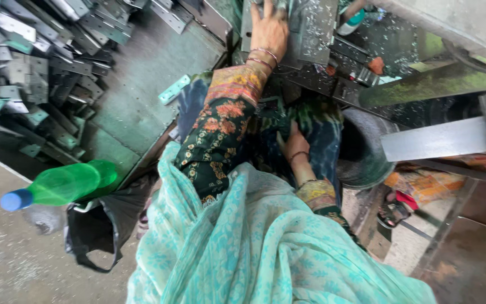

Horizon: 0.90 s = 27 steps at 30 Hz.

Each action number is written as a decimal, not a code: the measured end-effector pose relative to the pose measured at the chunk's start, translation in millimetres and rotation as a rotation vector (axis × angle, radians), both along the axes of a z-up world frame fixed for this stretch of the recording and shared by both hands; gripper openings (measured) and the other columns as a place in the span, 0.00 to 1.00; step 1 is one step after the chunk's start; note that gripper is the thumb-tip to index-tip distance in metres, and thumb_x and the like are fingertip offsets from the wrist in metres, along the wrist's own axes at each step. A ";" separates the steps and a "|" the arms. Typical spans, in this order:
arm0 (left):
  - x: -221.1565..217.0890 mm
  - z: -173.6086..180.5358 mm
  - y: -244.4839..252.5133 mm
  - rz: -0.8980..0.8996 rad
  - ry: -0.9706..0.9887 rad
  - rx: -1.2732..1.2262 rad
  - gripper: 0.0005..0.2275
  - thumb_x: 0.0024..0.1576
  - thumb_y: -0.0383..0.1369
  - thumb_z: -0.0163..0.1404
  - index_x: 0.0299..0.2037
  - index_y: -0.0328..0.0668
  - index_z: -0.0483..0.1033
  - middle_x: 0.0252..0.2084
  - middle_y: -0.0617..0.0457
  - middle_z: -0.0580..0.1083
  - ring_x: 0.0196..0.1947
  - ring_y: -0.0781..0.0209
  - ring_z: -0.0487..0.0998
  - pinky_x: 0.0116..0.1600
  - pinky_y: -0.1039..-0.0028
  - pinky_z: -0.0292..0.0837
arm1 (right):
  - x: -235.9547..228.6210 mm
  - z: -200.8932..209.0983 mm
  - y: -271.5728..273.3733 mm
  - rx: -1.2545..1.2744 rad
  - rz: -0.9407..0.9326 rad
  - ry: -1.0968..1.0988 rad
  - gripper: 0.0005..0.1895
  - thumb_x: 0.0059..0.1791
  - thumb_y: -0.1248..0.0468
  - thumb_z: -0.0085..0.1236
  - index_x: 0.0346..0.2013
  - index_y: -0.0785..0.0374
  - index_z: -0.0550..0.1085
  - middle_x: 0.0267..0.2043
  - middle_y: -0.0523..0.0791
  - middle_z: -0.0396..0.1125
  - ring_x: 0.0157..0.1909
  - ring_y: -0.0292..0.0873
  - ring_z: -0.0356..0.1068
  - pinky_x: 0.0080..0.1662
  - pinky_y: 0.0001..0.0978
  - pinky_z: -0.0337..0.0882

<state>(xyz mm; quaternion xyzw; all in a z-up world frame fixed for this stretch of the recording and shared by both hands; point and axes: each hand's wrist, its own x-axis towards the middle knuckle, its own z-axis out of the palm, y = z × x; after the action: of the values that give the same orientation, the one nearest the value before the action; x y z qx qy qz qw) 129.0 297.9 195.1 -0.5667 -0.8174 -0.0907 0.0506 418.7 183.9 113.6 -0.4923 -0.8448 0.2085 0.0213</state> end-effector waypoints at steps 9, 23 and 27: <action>18.4 -2.6 -23.9 0.010 -0.002 -0.019 0.18 0.61 0.41 0.43 0.58 0.45 0.75 0.67 0.54 0.64 0.72 0.42 0.50 0.66 0.27 0.40 | 3.5 59.0 8.5 -0.125 0.026 -0.113 0.38 0.48 0.46 0.61 0.66 0.59 0.60 0.47 0.61 0.73 0.49 0.67 0.73 0.49 0.58 0.73; 6.5 -18.0 3.1 0.004 -0.035 0.016 0.16 0.65 0.37 0.43 0.59 0.47 0.77 0.67 0.54 0.67 0.73 0.44 0.51 0.70 0.27 0.37 | 11.5 -12.2 4.8 -0.095 -0.039 -0.083 0.39 0.49 0.44 0.60 0.69 0.57 0.60 0.50 0.60 0.73 0.51 0.66 0.72 0.49 0.58 0.73; -8.3 -15.8 2.8 -0.012 -0.001 0.129 0.19 0.59 0.40 0.45 0.57 0.47 0.78 0.62 0.55 0.68 0.71 0.41 0.51 0.67 0.28 0.39 | -4.0 31.9 9.4 -0.129 -0.001 -0.081 0.39 0.47 0.47 0.61 0.66 0.59 0.59 0.46 0.62 0.73 0.48 0.67 0.72 0.47 0.59 0.72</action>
<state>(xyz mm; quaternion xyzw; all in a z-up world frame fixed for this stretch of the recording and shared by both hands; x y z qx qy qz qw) 120.7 300.7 179.3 -0.5670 -0.8065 -0.1437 0.0858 414.7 193.3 145.5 -0.5011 -0.8295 0.2425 -0.0445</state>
